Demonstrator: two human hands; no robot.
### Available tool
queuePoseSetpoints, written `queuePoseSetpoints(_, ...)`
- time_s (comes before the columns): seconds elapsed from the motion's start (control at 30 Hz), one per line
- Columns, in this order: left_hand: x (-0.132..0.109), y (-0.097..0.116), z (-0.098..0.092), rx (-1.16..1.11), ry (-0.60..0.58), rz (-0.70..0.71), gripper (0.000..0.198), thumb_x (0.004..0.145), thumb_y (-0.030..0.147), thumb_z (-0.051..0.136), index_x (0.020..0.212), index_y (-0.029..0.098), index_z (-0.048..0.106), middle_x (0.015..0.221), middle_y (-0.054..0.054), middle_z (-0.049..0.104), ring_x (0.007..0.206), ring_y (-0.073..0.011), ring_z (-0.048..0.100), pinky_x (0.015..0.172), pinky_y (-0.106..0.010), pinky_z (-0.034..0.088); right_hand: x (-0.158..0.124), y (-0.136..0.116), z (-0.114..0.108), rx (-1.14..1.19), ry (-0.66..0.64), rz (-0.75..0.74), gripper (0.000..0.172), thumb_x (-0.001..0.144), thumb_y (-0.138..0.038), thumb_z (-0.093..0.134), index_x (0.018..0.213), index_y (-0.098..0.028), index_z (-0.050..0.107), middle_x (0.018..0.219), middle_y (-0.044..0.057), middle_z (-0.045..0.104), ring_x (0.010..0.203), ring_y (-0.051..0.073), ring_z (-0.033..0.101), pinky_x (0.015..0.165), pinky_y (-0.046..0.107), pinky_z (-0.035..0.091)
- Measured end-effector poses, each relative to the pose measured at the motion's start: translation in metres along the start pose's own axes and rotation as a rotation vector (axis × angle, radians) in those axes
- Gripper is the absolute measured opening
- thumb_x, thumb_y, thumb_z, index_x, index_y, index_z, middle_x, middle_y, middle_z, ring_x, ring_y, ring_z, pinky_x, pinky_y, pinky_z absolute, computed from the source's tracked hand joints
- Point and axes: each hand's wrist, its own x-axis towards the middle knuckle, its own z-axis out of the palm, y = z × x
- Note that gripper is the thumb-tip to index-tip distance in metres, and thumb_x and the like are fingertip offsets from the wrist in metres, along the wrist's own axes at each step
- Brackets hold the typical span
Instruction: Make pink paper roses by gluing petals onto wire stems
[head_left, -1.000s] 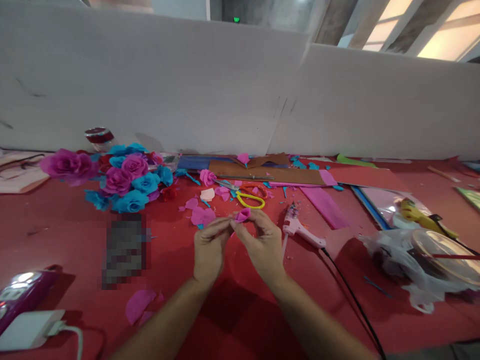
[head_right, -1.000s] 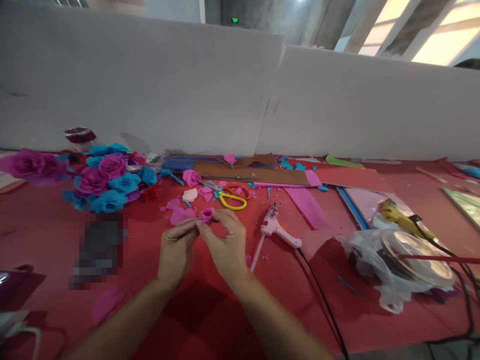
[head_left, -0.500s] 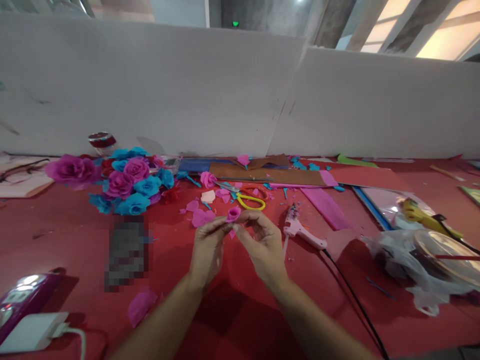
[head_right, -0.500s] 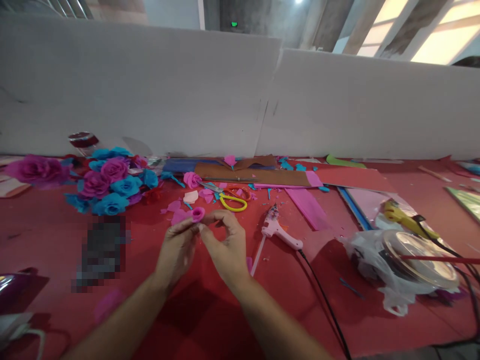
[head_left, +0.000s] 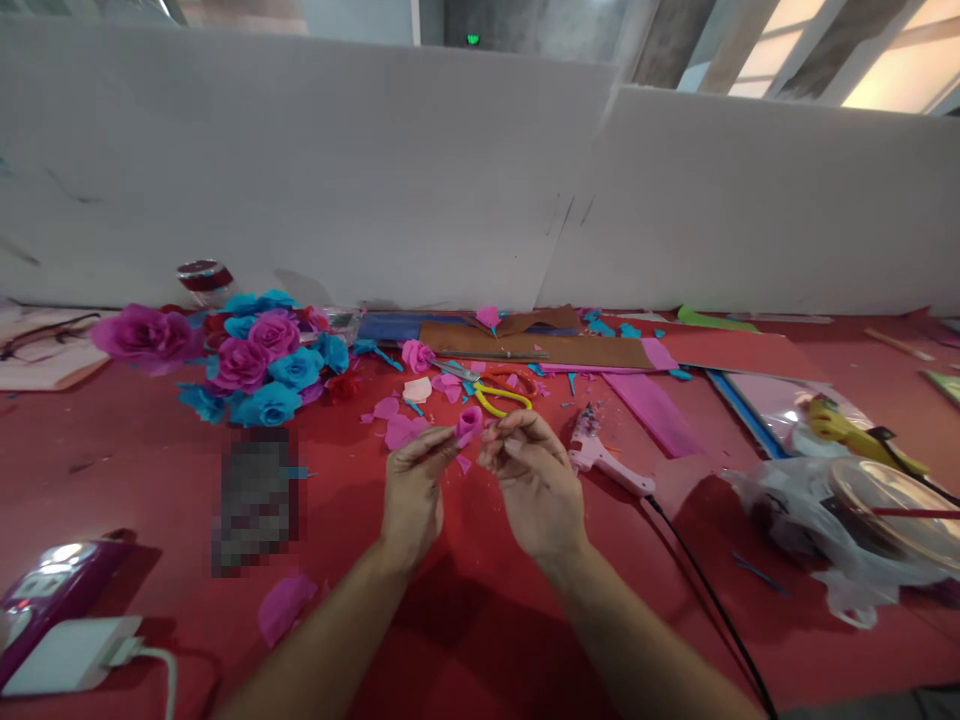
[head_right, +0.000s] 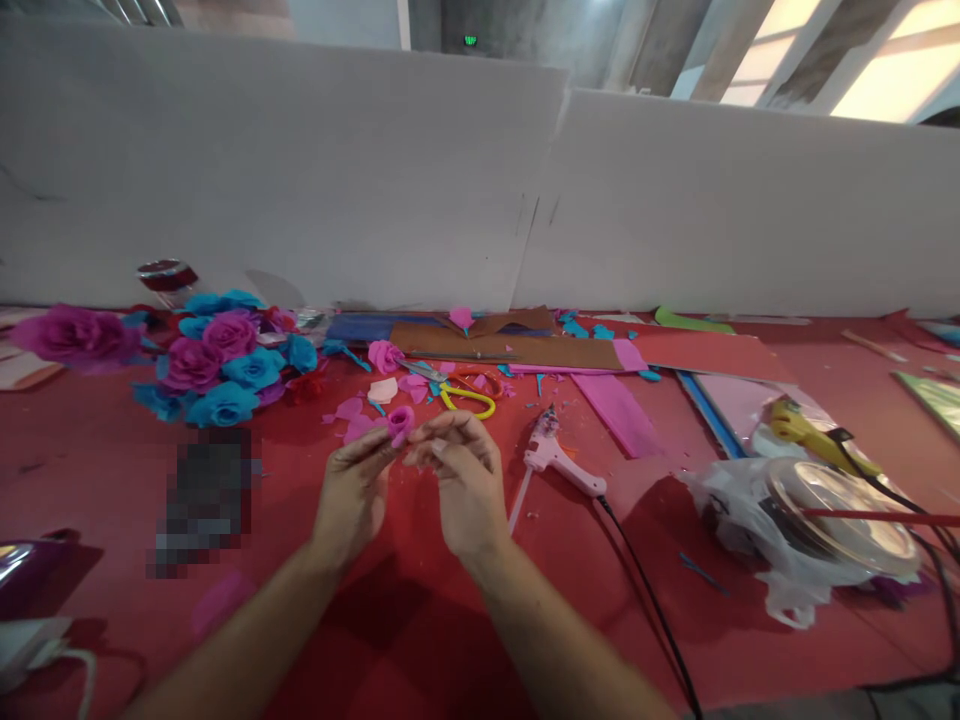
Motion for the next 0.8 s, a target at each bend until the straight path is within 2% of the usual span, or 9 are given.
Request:
queuePoseSetpoints(0.1, 0.000, 0.000, 0.000, -0.015, -0.011, -0.032, 0.015, 0.058, 0.014, 0.077, 0.071, 0.022, 0.076, 0.076, -0.001, 0.073, 0.077, -0.0127, 0.065, 0.080, -0.025, 0.049, 0.002, 0.002, -0.002, -0.136, 0.044, -0.008, 0.006, 0.074, -0.023, 0.061, 0.080, -0.023, 0.062, 0.064, -0.004, 0.061, 0.048, 0.009, 0.048, 0.050, 0.024, 0.039)
queuePoseSetpoints(0.2, 0.000, 0.000, 0.000, 0.005, -0.047, -0.066, 0.014, 0.059, 0.013, 0.075, 0.071, 0.020, 0.076, 0.077, -0.003, 0.073, 0.078, -0.0141, 0.065, 0.078, -0.026, 0.050, 0.003, 0.005, -0.003, -0.399, 0.029, -0.069, 0.015, 0.073, -0.022, 0.066, 0.088, -0.022, 0.066, 0.072, -0.002, 0.062, 0.054, 0.009, 0.047, 0.054, 0.023, 0.039)
queuePoseSetpoints(0.3, -0.001, 0.000, -0.001, 0.016, -0.051, -0.056, 0.016, 0.057, 0.011, 0.074, 0.071, 0.020, 0.076, 0.075, -0.002, 0.073, 0.076, -0.0145, 0.065, 0.077, -0.026, 0.050, 0.003, 0.007, -0.002, -0.565, -0.003, -0.127, 0.015, 0.073, -0.022, 0.065, 0.088, -0.020, 0.069, 0.071, -0.002, 0.061, 0.058, 0.010, 0.048, 0.057, 0.024, 0.040)
queuePoseSetpoints(0.53, -0.003, -0.001, -0.002, 0.026, -0.115, -0.009, 0.011, 0.061, 0.012, 0.073, 0.070, 0.019, 0.075, 0.070, -0.001, 0.068, 0.070, -0.0125, 0.061, 0.070, -0.025, 0.050, 0.002, 0.009, -0.002, -0.636, 0.028, -0.211, 0.010, 0.074, -0.022, 0.066, 0.084, -0.020, 0.067, 0.069, -0.002, 0.062, 0.057, 0.010, 0.050, 0.058, 0.025, 0.042)
queuePoseSetpoints(0.67, -0.004, -0.001, -0.003, 0.061, -0.111, 0.026, 0.010, 0.062, 0.012, 0.071, 0.067, 0.021, 0.074, 0.070, 0.000, 0.068, 0.070, -0.0121, 0.061, 0.070, -0.024, 0.050, 0.001, 0.011, -0.002, -0.652, 0.026, -0.253, 0.009, 0.074, -0.021, 0.067, 0.083, -0.020, 0.066, 0.068, -0.003, 0.061, 0.056, 0.009, 0.050, 0.056, 0.023, 0.042)
queuePoseSetpoints(0.8, -0.006, -0.001, -0.006, 0.109, -0.115, 0.115, 0.016, 0.061, 0.013, 0.068, 0.071, 0.023, 0.076, 0.072, -0.001, 0.069, 0.070, -0.0137, 0.062, 0.069, -0.027, 0.051, -0.001, 0.012, 0.000, -0.693, 0.062, -0.290, 0.010, 0.073, -0.019, 0.065, 0.083, -0.019, 0.065, 0.067, -0.003, 0.059, 0.055, 0.008, 0.050, 0.054, 0.022, 0.041)
